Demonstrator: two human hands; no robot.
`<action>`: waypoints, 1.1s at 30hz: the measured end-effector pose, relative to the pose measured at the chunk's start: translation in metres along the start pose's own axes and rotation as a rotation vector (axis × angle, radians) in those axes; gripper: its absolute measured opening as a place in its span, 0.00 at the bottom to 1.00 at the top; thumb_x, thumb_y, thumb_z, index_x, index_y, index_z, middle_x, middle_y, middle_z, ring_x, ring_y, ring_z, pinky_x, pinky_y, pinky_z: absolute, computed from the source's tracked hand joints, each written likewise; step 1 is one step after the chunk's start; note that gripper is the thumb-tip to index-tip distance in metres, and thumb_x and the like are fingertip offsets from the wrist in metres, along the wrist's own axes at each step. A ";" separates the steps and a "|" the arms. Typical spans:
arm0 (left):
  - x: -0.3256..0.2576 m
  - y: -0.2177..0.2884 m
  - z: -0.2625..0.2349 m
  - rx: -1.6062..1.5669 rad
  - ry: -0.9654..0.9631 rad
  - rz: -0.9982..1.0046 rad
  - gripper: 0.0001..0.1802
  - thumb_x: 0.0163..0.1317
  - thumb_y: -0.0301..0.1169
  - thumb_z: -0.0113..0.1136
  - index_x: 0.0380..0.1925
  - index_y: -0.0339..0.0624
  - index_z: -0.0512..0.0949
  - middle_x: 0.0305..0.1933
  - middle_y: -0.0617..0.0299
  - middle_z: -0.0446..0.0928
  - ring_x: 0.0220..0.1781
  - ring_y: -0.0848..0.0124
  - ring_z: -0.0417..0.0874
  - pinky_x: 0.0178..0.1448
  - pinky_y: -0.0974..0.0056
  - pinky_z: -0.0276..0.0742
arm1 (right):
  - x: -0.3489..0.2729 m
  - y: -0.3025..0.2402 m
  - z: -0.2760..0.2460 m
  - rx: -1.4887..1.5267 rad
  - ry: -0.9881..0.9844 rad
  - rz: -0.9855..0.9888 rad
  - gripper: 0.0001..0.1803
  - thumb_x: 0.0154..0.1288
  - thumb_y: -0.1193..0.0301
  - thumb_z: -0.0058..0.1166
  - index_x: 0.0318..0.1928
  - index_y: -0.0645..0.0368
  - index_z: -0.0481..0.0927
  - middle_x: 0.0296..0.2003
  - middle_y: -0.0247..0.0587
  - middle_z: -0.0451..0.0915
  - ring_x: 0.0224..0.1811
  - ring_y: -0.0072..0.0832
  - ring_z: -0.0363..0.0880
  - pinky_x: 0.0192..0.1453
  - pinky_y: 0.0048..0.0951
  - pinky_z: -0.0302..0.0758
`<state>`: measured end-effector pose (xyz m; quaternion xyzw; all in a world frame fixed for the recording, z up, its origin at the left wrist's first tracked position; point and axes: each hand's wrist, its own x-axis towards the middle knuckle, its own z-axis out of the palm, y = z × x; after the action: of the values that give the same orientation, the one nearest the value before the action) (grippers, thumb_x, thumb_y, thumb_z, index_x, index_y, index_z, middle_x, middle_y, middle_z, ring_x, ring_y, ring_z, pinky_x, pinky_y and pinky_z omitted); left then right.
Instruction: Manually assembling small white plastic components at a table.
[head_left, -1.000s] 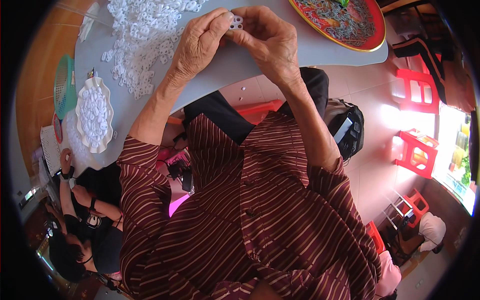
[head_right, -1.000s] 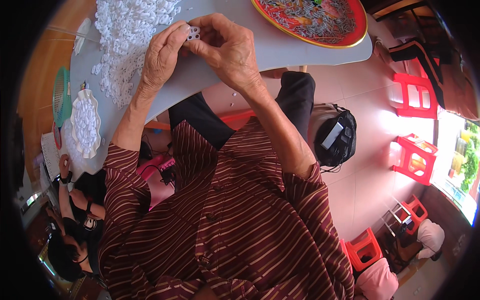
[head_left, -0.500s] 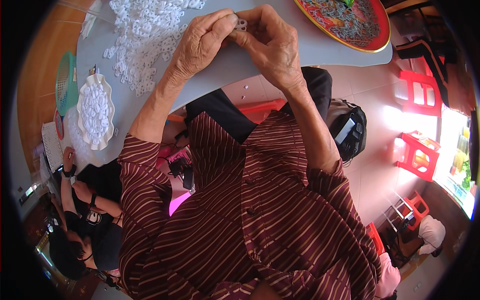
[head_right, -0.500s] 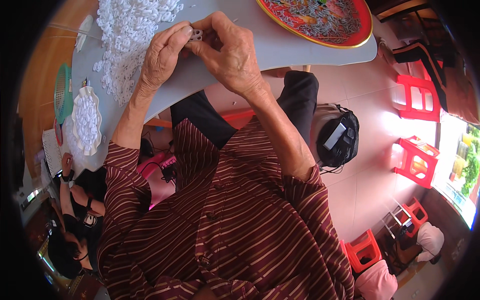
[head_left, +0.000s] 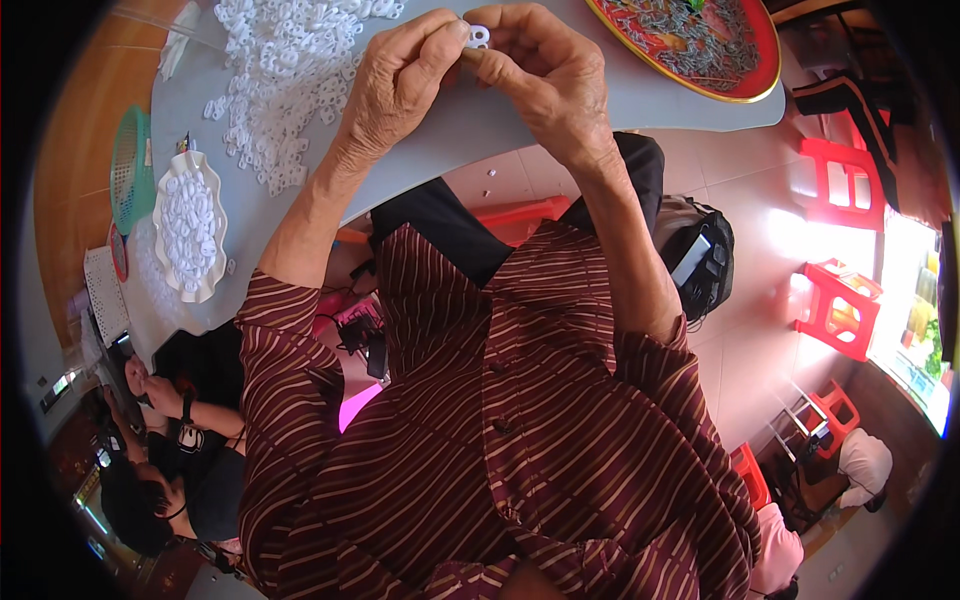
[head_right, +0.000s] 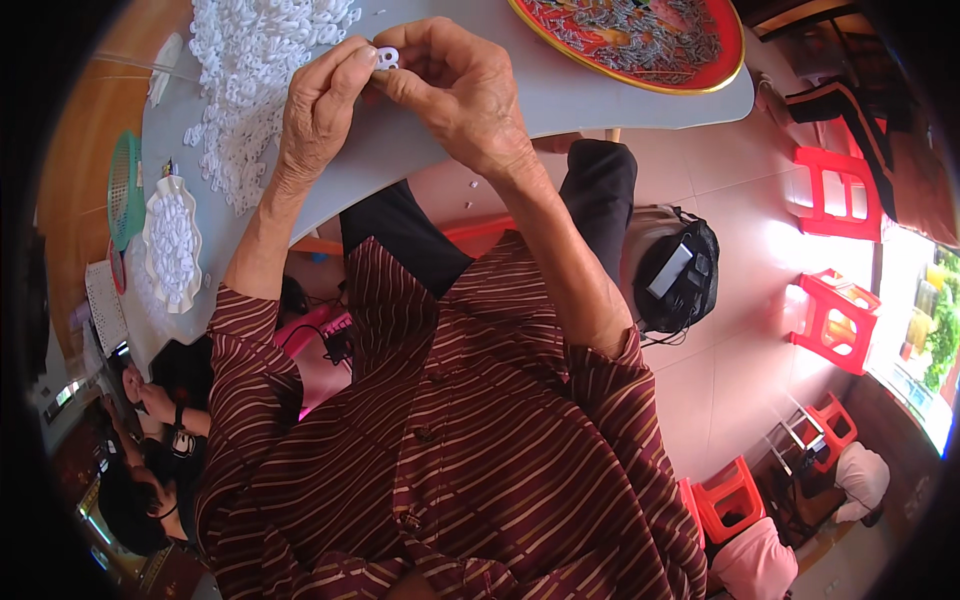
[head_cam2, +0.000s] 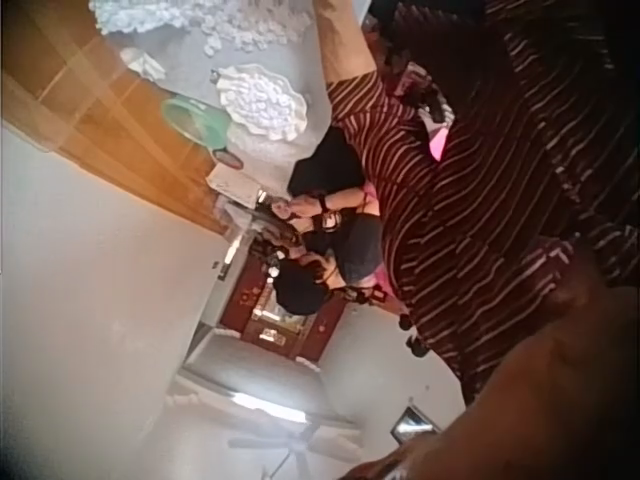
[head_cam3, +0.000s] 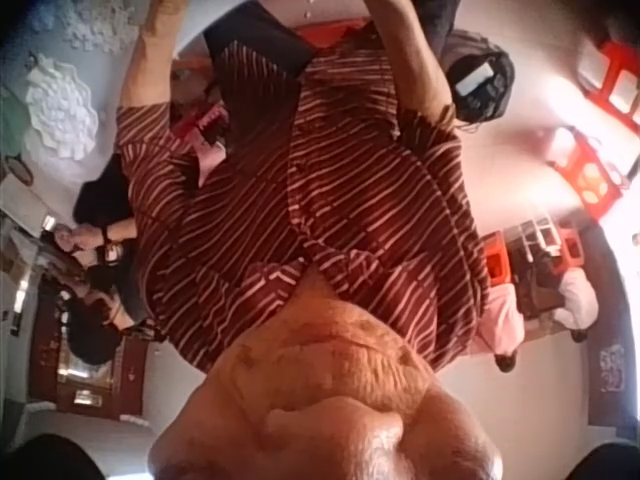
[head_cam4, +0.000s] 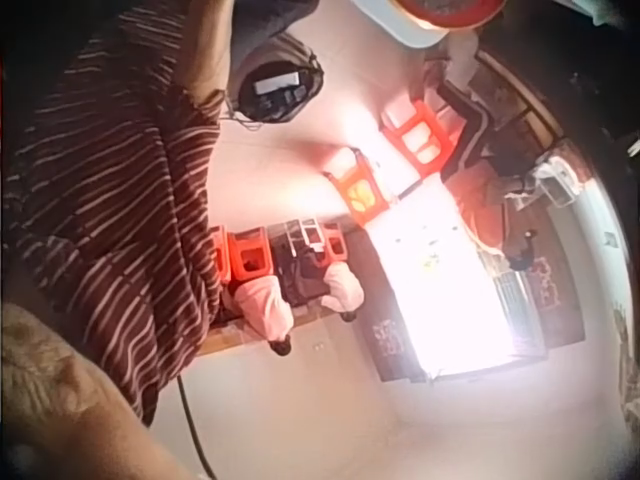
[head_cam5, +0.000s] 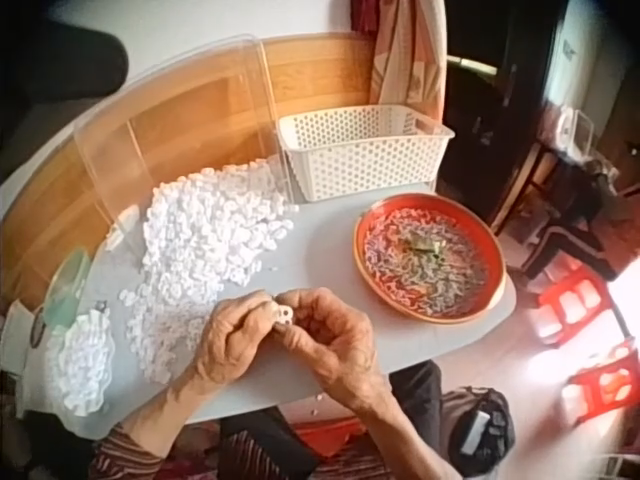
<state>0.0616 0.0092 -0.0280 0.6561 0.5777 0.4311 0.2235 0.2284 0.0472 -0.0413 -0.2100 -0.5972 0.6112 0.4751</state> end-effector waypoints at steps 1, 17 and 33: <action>0.000 0.001 -0.001 0.040 -0.017 0.002 0.15 0.67 0.37 0.50 0.34 0.32 0.73 0.24 0.64 0.68 0.27 0.76 0.65 0.33 0.71 0.66 | 0.000 0.002 -0.001 -0.035 -0.015 -0.010 0.14 0.59 0.77 0.59 0.46 0.66 0.76 0.31 0.37 0.81 0.36 0.20 0.81 0.42 0.20 0.77; 0.002 -0.016 -0.006 -0.010 -0.091 0.020 0.16 0.67 0.37 0.50 0.41 0.34 0.76 0.28 0.64 0.75 0.30 0.76 0.71 0.37 0.71 0.70 | 0.002 -0.009 -0.002 0.258 -0.111 0.228 0.18 0.63 0.77 0.56 0.52 0.63 0.67 0.30 0.31 0.73 0.30 0.14 0.71 0.35 0.16 0.68; 0.007 -0.009 -0.011 0.019 -0.161 0.097 0.15 0.68 0.36 0.51 0.40 0.33 0.76 0.27 0.65 0.72 0.30 0.77 0.69 0.36 0.71 0.68 | 0.001 -0.011 -0.001 0.219 -0.064 0.249 0.15 0.64 0.78 0.54 0.50 0.63 0.68 0.31 0.31 0.74 0.32 0.14 0.70 0.36 0.16 0.69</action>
<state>0.0467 0.0154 -0.0273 0.7177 0.5296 0.3819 0.2418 0.2318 0.0467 -0.0313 -0.2096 -0.5114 0.7331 0.3964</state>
